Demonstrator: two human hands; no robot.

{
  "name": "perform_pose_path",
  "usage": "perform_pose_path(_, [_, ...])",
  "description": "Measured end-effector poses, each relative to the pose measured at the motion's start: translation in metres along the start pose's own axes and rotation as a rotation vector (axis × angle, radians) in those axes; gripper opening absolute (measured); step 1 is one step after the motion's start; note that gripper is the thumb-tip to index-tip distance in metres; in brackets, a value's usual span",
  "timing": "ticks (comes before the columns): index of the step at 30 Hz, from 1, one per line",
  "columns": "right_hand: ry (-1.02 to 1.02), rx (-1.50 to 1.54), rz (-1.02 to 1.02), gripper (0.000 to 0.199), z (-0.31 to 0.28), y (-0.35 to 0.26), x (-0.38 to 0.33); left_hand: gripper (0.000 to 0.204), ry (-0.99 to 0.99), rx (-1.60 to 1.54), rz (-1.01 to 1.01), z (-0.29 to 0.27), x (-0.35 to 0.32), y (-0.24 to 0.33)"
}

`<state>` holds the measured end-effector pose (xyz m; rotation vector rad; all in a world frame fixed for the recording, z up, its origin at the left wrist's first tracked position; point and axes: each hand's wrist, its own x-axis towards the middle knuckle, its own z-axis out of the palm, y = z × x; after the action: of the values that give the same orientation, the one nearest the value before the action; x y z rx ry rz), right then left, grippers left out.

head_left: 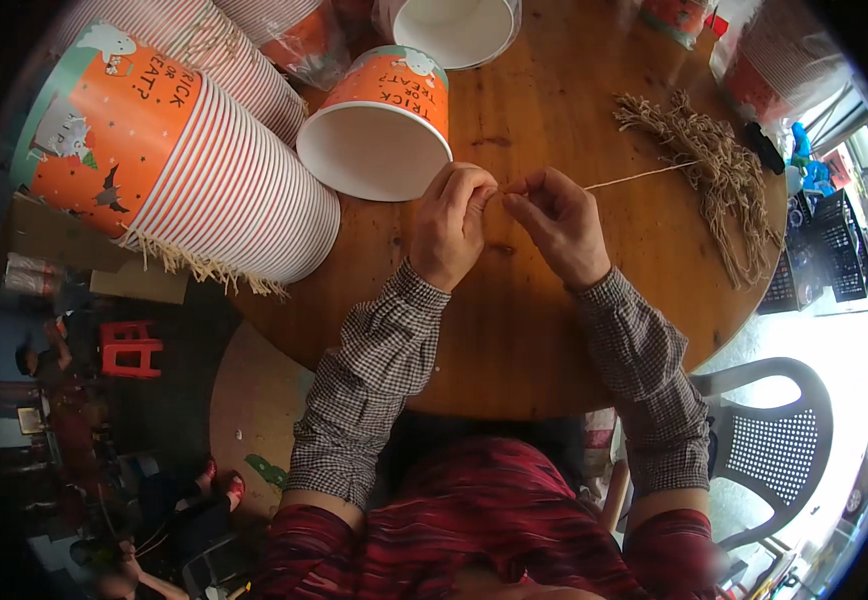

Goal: Threading thin string handles through pre-punched holes in festive paper buckets.

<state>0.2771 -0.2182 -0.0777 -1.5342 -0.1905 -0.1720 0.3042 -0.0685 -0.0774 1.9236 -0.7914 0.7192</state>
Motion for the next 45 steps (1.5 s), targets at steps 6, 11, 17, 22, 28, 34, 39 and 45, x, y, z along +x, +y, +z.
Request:
perform_pose_path(6, [-0.009,0.465,0.354,0.009,-0.006,-0.002,0.002,0.007,0.002,0.031,0.082,0.001,-0.003,-0.002])
perform_pose_path(11, [-0.057,0.592,0.465,0.007,-0.009,0.003,0.0,0.007,-0.005,0.125,0.19,-0.003,-0.001,-0.004])
perform_pose_path(17, [0.035,0.631,0.453,0.005,-0.011,-0.001,0.005,0.011,0.182,0.069,0.002,0.001,-0.003,-0.006])
perform_pose_path(22, [0.131,0.635,0.3,0.007,-0.019,-0.003,0.01,0.043,0.507,0.068,-0.196,0.009,0.002,-0.032])
perform_pose_path(28, [0.16,0.554,0.284,0.005,-0.019,-0.01,0.007,0.037,0.257,-0.082,-0.474,0.008,0.006,-0.033])
perform_pose_path(34, [0.071,0.56,0.157,0.006,-0.012,-0.015,0.005,0.029,0.356,-0.302,-0.374,-0.016,0.001,-0.032])
perform_pose_path(39, [0.081,0.579,0.054,0.004,-0.007,-0.02,0.008,0.03,0.295,-0.346,-0.441,-0.021,0.004,-0.013])
perform_pose_path(45, [0.086,0.565,-0.108,0.006,-0.012,-0.013,0.014,0.033,0.279,-0.514,-0.479,-0.028,0.009,-0.007])
